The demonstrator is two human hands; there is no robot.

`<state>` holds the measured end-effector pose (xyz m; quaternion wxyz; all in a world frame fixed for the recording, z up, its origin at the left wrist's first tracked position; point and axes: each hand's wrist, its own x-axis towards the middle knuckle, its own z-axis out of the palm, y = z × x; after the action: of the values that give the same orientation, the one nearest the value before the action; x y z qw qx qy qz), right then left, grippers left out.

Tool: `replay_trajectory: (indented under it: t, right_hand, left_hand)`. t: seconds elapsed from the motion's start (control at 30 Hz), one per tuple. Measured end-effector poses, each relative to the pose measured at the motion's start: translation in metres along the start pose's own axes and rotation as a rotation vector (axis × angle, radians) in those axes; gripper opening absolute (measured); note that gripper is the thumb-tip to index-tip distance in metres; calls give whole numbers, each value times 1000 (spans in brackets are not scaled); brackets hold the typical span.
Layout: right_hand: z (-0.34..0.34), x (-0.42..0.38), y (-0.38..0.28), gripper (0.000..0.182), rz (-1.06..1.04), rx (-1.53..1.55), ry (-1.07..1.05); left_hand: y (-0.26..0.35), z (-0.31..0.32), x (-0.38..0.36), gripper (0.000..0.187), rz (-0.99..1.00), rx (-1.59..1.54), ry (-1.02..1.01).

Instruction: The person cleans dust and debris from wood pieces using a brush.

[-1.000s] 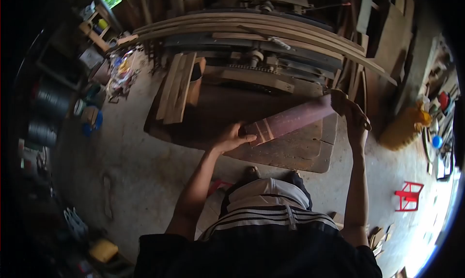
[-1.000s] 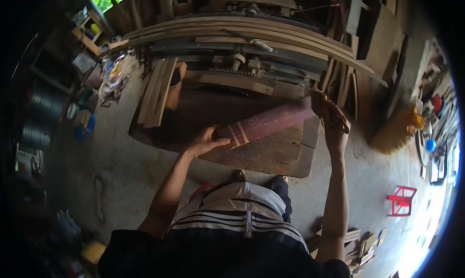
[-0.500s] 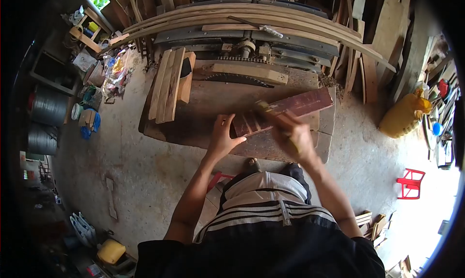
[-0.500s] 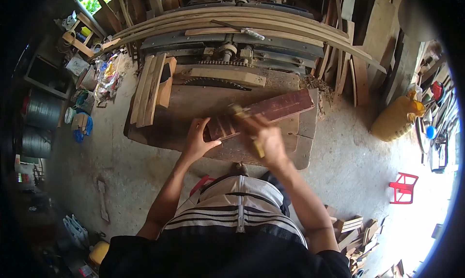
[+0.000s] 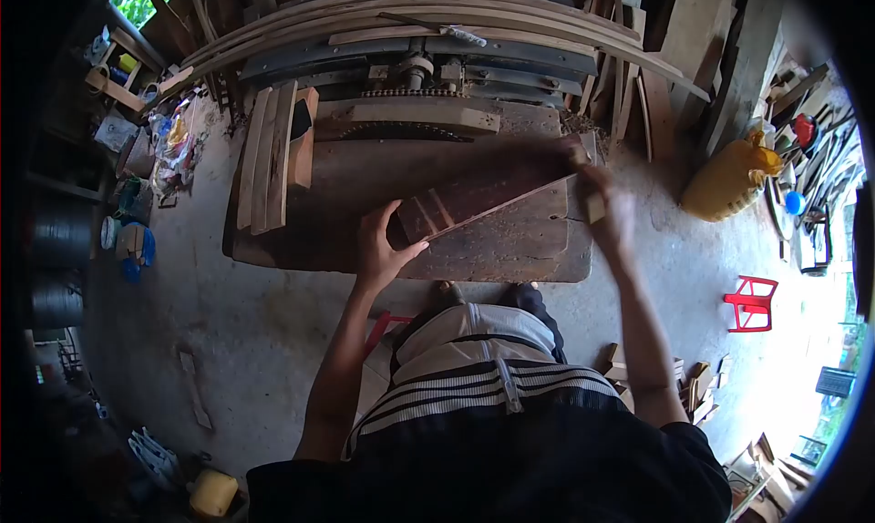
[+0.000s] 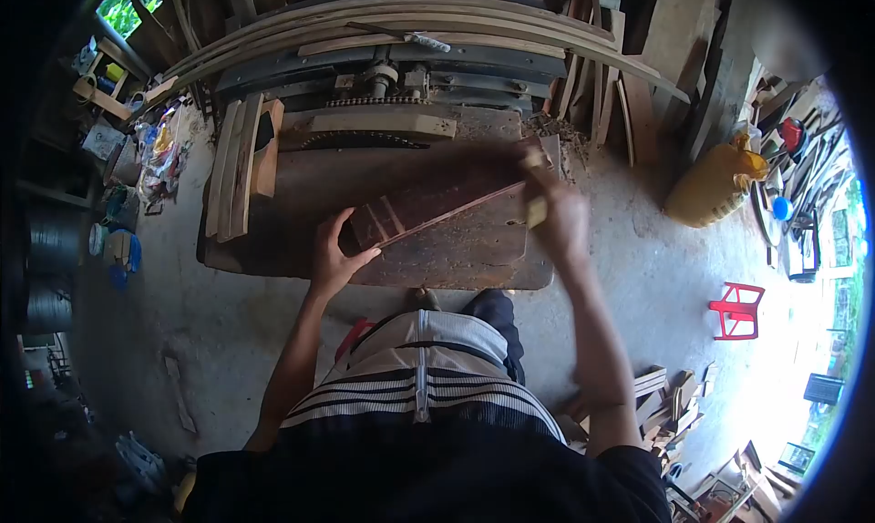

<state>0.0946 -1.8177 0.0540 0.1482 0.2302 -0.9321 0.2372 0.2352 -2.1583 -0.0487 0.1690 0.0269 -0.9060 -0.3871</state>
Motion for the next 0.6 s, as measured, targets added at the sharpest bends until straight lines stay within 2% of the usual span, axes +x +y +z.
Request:
replay_trajectory:
  t: [0.03,0.07,0.1,0.17,0.27,0.3,0.37,0.43,0.47,0.5,0.53,0.57,0.6]
  right_hand:
    - [10,-10,-23,48,-106,6,-128]
    - [18,-21,-59,60,-74,-176,-378]
    - [36,-38,-73,56,-358,-300,-350]
    - [42,-52,-121,49,-536,88,-240]
    - [40,-46,-148,38,-346,694,-364]
    - [42,-44,-138,38,-342,687,-362]
    - [55,-45,-101,31,-234,870,-258]
    - [63,-34,-45,24,44,692,-277]
    - [33,-16,-46,21,150,775,-184]
    - [18,-5,-30,22,109,656,-99]
    - [20,1,0,22,177,649,-86]
    - [10,5,13,23,106,396,37]
    - [-7,11,9,23,225,352,30]
  left_hand:
    - [1,0,1,84,0,-3,-3]
    - [2,-1,2,84,-2,5,-4]
    - [3,-1,3,83,-3,14,-8]
    - [-2,1,1,83,6,27,-15]
    - [-2,0,3,83,2,18,-25]
    - [0,0,3,83,-19,3,-28]
    - [3,0,3,84,-39,1,-28]
    - [4,0,1,84,-37,-5,-16]
    - [3,-1,0,84,-43,-3,-6]
    - [1,0,-1,83,-34,-15,4]
    - [1,1,0,83,-21,-30,13]
    - [0,1,0,83,-22,-32,19]
    - [1,1,0,83,-25,-22,25]
